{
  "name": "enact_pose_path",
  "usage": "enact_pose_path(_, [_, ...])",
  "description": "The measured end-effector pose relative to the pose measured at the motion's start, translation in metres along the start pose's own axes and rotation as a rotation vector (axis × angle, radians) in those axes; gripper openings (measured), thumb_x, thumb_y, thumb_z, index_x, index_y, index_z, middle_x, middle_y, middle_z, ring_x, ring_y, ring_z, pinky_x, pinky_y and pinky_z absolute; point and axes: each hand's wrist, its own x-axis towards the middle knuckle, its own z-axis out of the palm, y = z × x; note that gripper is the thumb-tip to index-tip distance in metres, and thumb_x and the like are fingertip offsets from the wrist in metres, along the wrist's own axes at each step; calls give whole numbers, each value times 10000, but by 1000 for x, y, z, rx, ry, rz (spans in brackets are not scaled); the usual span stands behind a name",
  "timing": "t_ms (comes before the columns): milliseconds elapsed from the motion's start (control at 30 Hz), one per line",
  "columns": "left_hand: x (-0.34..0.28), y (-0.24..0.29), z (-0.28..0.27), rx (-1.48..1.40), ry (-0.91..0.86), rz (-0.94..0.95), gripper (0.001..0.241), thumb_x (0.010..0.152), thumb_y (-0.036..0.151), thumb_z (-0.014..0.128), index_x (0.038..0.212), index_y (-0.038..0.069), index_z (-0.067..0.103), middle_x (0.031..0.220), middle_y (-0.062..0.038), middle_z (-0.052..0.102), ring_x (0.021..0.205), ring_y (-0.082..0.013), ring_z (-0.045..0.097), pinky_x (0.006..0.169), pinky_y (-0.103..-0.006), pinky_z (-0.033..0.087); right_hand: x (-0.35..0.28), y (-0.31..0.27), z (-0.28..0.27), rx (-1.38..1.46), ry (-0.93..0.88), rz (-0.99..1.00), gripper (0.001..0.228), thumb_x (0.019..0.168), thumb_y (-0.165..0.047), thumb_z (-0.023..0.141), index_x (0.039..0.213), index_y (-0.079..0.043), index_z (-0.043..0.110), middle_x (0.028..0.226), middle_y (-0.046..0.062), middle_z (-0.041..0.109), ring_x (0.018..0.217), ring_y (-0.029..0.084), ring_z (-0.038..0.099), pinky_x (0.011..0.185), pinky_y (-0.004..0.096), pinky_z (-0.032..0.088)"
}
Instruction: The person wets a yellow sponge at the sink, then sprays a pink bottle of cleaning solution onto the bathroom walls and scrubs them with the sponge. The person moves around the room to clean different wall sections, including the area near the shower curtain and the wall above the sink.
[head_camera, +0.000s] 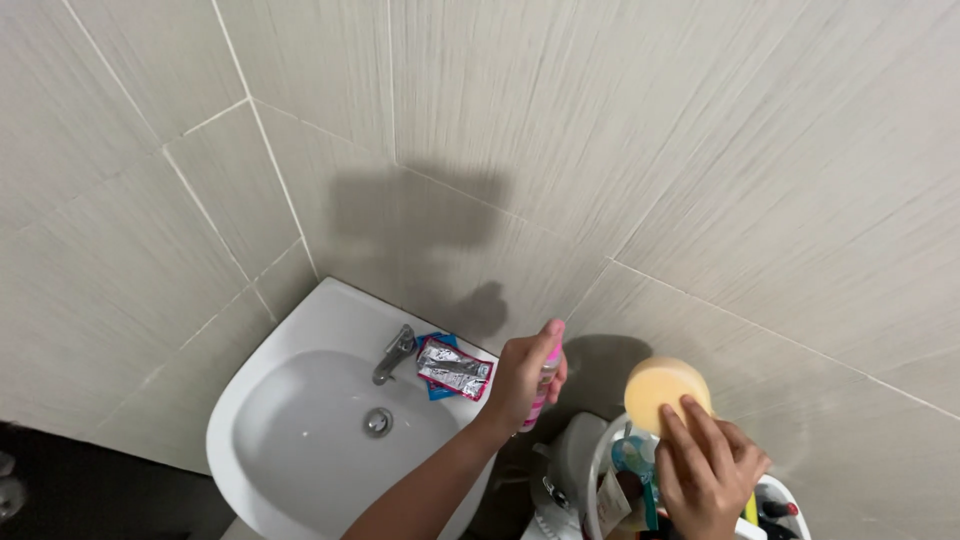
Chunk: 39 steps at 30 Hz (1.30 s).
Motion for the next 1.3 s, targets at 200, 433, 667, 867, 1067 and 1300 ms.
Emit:
enact_pose_path(200, [0, 1, 8, 24, 19, -52, 623, 977, 475, 515, 522, 50, 532, 459, -50, 499, 380, -132, 473, 472, -231, 416, 6, -1, 5, 24, 79, 10, 299, 932, -13, 786, 1208, -126, 775, 1305, 117, 736, 1027, 307, 609, 917, 414, 385])
enact_pose_path(433, [12, -20, -7, -29, -217, -16, 746, 1015, 662, 280, 689, 89, 629, 576, -20, 584, 502, -113, 558, 585, -256, 469, 16, -13, 16, 78, 132, 1, 311, 927, 40, 792, 1196, -115, 760, 1309, 135, 723, 1033, 325, 584, 942, 396, 393])
enact_pose_path(667, [9, 28, 2, -31, -39, -193, 620, 965, 483, 435, 523, 61, 536, 443, -54, 495, 365, -140, 449, 487, -275, 416, 20, -21, 23, 111, 113, 7, 282, 934, -5, 751, 1186, -131, 763, 1305, 110, 718, 1002, 324, 605, 935, 390, 407])
enact_pose_path(867, [28, 8, 2, -168, -4, -34, 534, 959, 381, 389, 542, 88, 548, 432, -38, 479, 337, -130, 445, 379, -272, 372, 22, -21, 28, 121, 113, 11, 301, 919, 7, 752, 1192, -118, 757, 1317, 105, 707, 1001, 317, 582, 936, 391, 421])
enact_pose_path(1067, [32, -25, -4, 3, -158, 112, 572, 1035, 438, 500, 568, 117, 579, 463, 17, 502, 353, -73, 461, 406, -188, 379, 24, -21, 31, 103, 129, 30, 293, 910, 20, 763, 1171, -112, 767, 1301, 115, 717, 1000, 332, 574, 939, 386, 419])
enact_pose_path(1300, [18, -25, -14, 92, 74, -118, 689, 1000, 462, 391, 450, 73, 542, 343, -53, 448, 269, -121, 340, 365, -249, 270, 40, 71, 53, -88, 144, -191, 414, 979, -25, 749, 1363, -160, 669, 1286, 167, 740, 982, 386, 682, 923, 588, 453])
